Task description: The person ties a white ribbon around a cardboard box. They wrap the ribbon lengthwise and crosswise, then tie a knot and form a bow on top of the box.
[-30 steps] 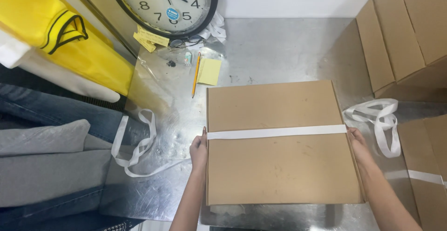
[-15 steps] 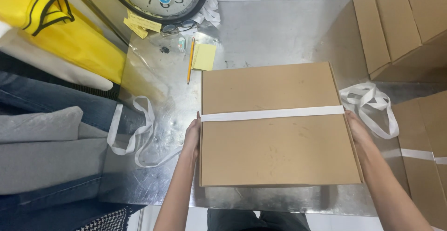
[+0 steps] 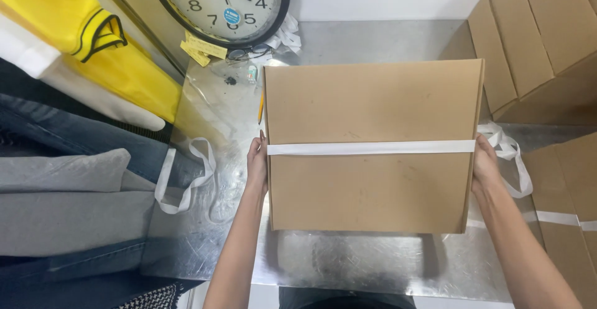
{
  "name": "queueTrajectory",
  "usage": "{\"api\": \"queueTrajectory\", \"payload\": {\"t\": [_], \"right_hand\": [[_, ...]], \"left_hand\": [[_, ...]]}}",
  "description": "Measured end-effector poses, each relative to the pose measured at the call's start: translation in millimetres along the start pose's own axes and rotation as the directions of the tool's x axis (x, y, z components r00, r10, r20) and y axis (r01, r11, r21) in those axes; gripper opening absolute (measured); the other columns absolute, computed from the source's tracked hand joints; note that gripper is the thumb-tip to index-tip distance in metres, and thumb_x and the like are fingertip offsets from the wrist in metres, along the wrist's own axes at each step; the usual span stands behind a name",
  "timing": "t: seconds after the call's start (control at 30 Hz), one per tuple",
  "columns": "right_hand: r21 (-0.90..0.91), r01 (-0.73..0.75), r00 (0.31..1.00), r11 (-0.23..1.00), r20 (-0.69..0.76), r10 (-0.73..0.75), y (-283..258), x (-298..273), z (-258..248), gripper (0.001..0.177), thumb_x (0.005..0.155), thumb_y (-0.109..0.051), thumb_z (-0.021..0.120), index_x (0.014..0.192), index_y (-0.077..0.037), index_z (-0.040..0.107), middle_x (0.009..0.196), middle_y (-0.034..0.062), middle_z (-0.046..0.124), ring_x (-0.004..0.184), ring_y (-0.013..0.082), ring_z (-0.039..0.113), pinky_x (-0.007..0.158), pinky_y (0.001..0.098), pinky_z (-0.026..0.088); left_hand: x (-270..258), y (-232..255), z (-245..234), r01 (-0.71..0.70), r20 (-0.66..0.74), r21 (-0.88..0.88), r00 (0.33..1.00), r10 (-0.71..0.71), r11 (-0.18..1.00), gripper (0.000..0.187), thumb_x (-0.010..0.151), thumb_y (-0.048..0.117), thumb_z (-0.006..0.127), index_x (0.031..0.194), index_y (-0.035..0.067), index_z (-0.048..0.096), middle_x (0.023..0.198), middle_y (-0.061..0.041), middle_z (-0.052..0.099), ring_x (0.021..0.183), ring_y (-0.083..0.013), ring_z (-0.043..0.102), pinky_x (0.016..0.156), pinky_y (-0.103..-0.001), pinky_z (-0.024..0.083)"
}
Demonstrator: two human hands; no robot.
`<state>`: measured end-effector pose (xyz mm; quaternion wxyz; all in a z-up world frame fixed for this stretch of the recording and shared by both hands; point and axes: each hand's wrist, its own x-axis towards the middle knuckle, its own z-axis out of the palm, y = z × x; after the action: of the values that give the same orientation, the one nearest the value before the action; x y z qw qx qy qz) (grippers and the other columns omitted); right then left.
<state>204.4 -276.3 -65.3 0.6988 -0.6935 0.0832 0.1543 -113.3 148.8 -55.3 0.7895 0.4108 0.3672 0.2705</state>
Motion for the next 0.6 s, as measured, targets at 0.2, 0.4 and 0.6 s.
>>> {"api": "queueTrajectory", "payload": {"t": [0.2,0.4,0.6], "right_hand": [[0.174,0.039,0.999,0.984,0.008,-0.041,-23.5,31.2,23.1,0.014,0.101,-0.018,0.079,0.101,-0.032,0.075,0.105,-0.0045,0.081,0.086,0.0128,0.076,0.071,0.0302,0.063],[0.207,0.108,0.992,0.972,0.040,-0.119,-37.5,72.8,40.0,0.015,0.103,-0.025,0.079,0.111,-0.027,0.067,0.106,-0.0033,0.078,0.088,0.0115,0.074,0.075,0.0302,0.062],[0.159,0.336,0.930,0.928,0.100,-0.354,-48.3,116.3,46.1,0.030,0.108,-0.045,0.075,0.103,-0.025,0.053,0.101,-0.0078,0.071,0.086,0.0038,0.065,0.073,0.0239,0.055]], "left_hand": [[52.6,16.4,18.6,-0.086,0.091,-0.098,0.991,0.095,0.991,0.034,0.110,0.037,0.064,0.085,0.021,0.048,0.075,0.006,0.058,0.063,-0.0066,0.051,0.059,-0.024,0.037],[90.2,32.0,44.6,-0.123,0.104,-0.116,0.985,0.135,0.986,0.040,0.107,0.044,0.067,0.082,0.023,0.045,0.078,0.006,0.057,0.068,-0.0057,0.051,0.062,-0.024,0.038],[131.3,37.6,70.0,-0.237,0.167,-0.060,0.955,0.243,0.970,0.035,0.104,0.046,0.069,0.091,0.020,0.049,0.083,0.003,0.062,0.071,-0.0073,0.056,0.065,-0.024,0.041]]}}
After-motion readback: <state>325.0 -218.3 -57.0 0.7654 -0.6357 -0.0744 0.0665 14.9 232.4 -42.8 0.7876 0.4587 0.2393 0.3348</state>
